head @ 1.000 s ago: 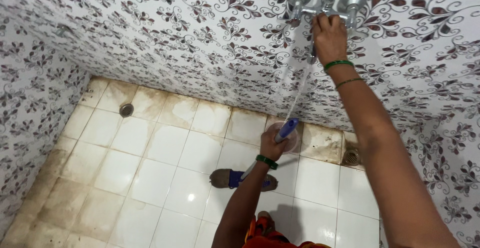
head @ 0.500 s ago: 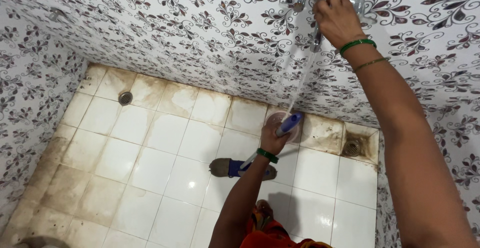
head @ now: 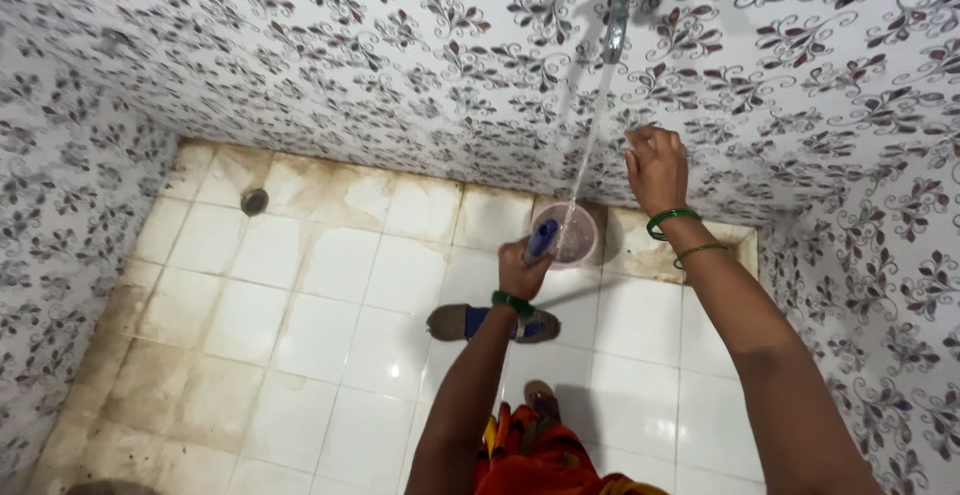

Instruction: The person mops a tiled floor in a bathroom by dipping a mop into a bucket of water and repeatedly scrubbing the tile surfaces and corners.

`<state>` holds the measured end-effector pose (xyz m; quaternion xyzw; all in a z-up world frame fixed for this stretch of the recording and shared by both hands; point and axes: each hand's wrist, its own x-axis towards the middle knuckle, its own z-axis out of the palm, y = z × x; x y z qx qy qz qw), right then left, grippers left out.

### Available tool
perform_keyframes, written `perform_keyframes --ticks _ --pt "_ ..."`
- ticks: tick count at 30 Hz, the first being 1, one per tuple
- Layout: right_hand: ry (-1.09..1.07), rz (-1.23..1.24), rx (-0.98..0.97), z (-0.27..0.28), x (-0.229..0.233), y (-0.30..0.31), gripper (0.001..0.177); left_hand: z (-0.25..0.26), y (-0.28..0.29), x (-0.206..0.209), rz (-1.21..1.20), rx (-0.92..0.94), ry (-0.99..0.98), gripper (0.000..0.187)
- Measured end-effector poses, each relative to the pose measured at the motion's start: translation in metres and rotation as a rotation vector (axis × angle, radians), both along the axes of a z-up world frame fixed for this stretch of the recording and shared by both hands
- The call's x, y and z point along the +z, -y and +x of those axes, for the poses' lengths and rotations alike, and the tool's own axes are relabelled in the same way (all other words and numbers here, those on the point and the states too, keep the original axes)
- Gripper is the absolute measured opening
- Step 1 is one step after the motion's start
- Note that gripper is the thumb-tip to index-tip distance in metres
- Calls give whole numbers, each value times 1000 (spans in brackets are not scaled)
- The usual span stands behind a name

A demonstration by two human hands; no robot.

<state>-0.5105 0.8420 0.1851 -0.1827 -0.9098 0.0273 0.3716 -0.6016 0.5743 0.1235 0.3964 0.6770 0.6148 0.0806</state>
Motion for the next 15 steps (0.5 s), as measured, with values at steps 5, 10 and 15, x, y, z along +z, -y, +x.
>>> perform_keyframes --ticks 5,10,15 --pt "-82 61 -33 -40 51 -30 27 9 11 3 9 -6 11 18" --pt "-37 293 -76 -103 98 -71 22 11 15 4 -1 5 22 18" --pt "26 496 -114 -146 108 -113 25 2 11 0 -10 5 21 16"
